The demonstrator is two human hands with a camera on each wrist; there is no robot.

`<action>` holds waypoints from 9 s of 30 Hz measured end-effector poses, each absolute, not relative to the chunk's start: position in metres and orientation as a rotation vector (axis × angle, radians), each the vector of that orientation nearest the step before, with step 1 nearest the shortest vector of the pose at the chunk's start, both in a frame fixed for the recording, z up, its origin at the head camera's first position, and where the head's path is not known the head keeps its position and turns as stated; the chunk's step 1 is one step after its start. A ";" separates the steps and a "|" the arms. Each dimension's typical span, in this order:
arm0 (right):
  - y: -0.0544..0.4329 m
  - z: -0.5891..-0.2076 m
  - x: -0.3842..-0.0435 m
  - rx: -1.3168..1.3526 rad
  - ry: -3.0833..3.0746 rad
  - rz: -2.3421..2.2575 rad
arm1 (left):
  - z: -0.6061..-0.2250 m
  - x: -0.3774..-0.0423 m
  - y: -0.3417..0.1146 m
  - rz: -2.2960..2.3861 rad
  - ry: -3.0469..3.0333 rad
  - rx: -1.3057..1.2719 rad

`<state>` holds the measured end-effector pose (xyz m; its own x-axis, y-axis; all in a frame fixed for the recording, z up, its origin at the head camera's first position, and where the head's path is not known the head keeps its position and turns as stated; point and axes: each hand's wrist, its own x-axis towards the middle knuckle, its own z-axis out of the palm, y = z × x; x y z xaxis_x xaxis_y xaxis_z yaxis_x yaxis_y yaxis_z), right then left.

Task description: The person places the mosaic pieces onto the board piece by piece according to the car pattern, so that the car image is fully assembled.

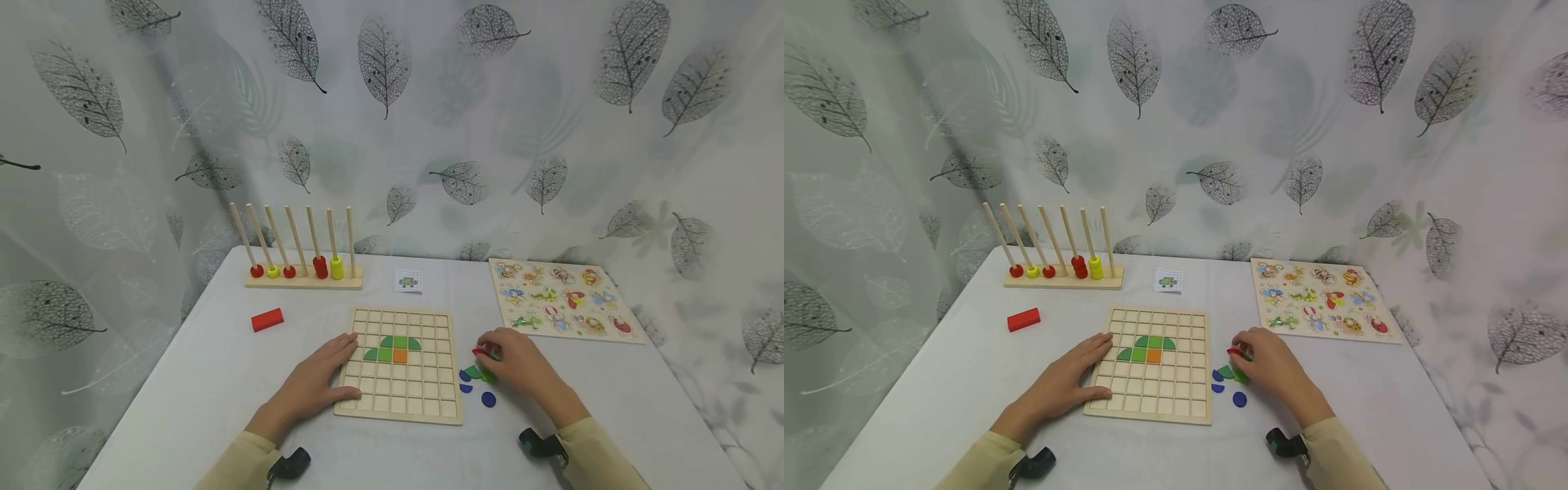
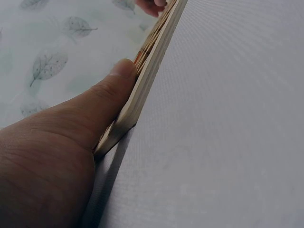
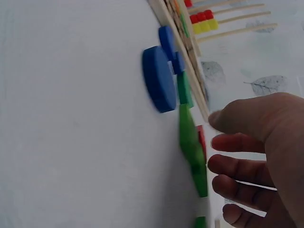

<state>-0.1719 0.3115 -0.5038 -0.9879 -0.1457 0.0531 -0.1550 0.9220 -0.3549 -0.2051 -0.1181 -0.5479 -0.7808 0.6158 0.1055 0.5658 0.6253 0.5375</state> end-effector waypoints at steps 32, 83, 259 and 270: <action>0.301 -0.492 -0.170 0.234 -2.967 0.625 | -0.549 -0.206 -0.117 0.855 2.742 0.966; 0.250 -0.471 -0.168 0.475 -2.703 0.694 | -0.550 -0.207 -0.116 0.852 2.753 0.970; 0.352 -0.480 -0.141 -0.185 -2.873 0.635 | -0.541 -0.204 -0.117 0.880 2.727 0.961; 0.357 -0.493 -0.145 -0.207 -2.983 0.649 | -0.546 -0.206 -0.117 0.889 2.726 0.966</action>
